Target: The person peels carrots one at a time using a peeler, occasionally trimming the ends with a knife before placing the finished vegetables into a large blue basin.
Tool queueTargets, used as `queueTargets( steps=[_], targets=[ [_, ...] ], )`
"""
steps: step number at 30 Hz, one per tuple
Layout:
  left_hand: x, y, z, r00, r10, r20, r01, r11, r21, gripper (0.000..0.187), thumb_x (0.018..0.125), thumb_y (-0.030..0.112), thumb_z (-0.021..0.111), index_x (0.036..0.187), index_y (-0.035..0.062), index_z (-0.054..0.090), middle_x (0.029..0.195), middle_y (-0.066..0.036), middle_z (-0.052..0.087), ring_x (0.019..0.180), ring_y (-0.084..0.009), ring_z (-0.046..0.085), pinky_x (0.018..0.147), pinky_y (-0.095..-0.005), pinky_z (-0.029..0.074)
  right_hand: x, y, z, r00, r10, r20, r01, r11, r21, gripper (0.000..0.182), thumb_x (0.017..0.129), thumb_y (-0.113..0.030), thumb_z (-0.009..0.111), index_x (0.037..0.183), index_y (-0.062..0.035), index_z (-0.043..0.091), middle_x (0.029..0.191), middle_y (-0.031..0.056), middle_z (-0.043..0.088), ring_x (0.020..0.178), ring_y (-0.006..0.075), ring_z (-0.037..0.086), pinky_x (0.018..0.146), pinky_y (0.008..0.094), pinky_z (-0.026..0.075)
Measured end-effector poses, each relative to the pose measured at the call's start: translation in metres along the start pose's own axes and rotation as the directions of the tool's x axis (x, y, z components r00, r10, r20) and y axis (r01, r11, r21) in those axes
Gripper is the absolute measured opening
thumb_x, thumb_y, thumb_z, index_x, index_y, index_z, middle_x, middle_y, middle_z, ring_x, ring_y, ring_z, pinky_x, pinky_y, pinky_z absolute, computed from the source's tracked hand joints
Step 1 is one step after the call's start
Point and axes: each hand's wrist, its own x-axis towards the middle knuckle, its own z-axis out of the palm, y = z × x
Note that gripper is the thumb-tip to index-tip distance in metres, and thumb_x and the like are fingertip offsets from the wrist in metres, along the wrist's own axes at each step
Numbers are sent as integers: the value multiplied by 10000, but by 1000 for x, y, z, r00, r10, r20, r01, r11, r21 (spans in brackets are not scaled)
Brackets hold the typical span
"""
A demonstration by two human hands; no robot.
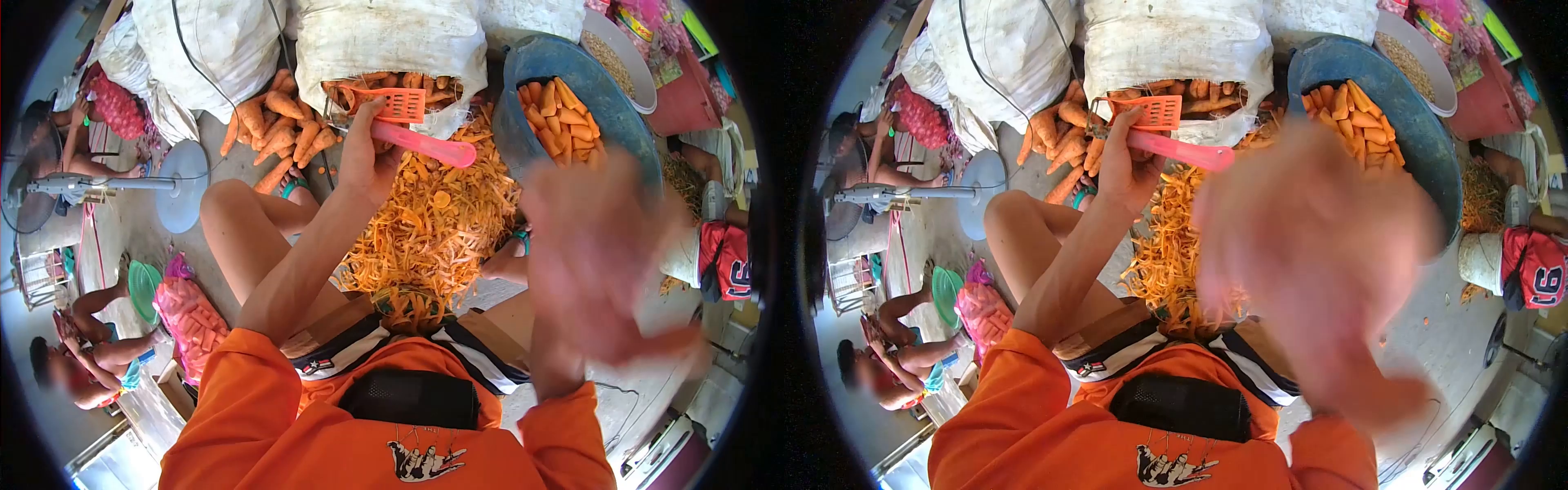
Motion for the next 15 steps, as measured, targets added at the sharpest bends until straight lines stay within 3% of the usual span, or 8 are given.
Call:
queueTargets(
  steps=[1, 2, 4, 5, 6, 8, 14, 15],
  targets=[
    [5, 0, -4, 1000, -1, -4, 1, 1000, -6, 181, 963, 309, 709, 1042, 156, 650, 804, 44, 637, 718, -80, 580, 727, -291, 504, 29, 4, 29, 1000, 7, 3, -7, 1000, -1, 278, 917, -421, 719, 939, -177, 587, 981, 55, 590, 830, 161, 533, 757, 447, 458],
    [13, -1, -13, 998, -4, 65, 5, 1000, -22, 172, 966, 308, 704, 1017, 156, 643, 757, 57, 603, 689, -69, 550, 728, -293, 499, 31, -30, 43, 969, 187, 160, -98, 890, -446, 220, 892, -348, 722, 906, -168, 597, 917, 60, 606, 745, 183, 537, 710, 406, 463],
    [18, -3, -24, 980, -16, 200, 23, 999, -31, 168, 964, 301, 700, 958, 152, 622, 659, 86, 527, 658, -34, 488, 718, -286, 483, 21, -116, 69, 776, 614, 141, 42, 174, -984, 123, 841, -201, 727, 840, -149, 616, 791, 72, 638, 574, 228, 544, 617, 324, 472],
    [16, -4, -23, 978, -31, 208, 38, 999, -30, 168, 964, 301, 700, 958, 152, 622, 659, 86, 527, 658, -34, 488, 718, -286, 483, 36, -138, 86, 663, 748, -30, 239, -249, -939, 105, 816, -128, 730, 807, -139, 626, 728, 77, 654, 488, 250, 547, 570, 283, 477],
    [12, -2, -19, 982, -25, 187, 30, 999, -27, 161, 964, 289, 697, 975, 147, 623, 704, 75, 560, 687, -41, 518, 719, -276, 487, 40, -143, 90, 667, 744, -46, 231, -265, -936, 105, 816, -128, 730, 807, -139, 626, 728, 77, 654, 488, 250, 547, 570, 283, 477],
    [-7, 2, 8, 999, 6, 53, -5, 1000, -7, 179, 965, 282, 692, 1045, 136, 628, 892, 37, 654, 828, -64, 607, 758, -258, 510, 53, -146, 95, 393, 872, -293, 54, -340, -939, 124, 791, -109, 749, 811, -125, 628, 714, 84, 644, 504, 246, 554, 558, 289, 467],
    [-3, -1, -4, 988, 17, 152, -16, 1000, -12, 235, 956, 294, 712, 1108, 134, 632, 1005, 13, 678, 926, -94, 636, 827, -276, 532, 72, -88, 118, 122, 908, -401, -159, -381, -911, 164, 772, -97, 771, 850, -107, 626, 728, 95, 636, 552, 244, 568, 573, 305, 461],
    [-4, 1, -5, 990, 13, 138, -11, 1000, -16, 239, 955, 292, 714, 1115, 134, 631, 1009, 9, 678, 928, -97, 636, 827, -276, 532, 66, -86, 118, 154, 910, -385, -181, -358, -916, 171, 774, -99, 771, 861, -106, 625, 737, 96, 637, 563, 244, 571, 581, 309, 463]
  ],
)
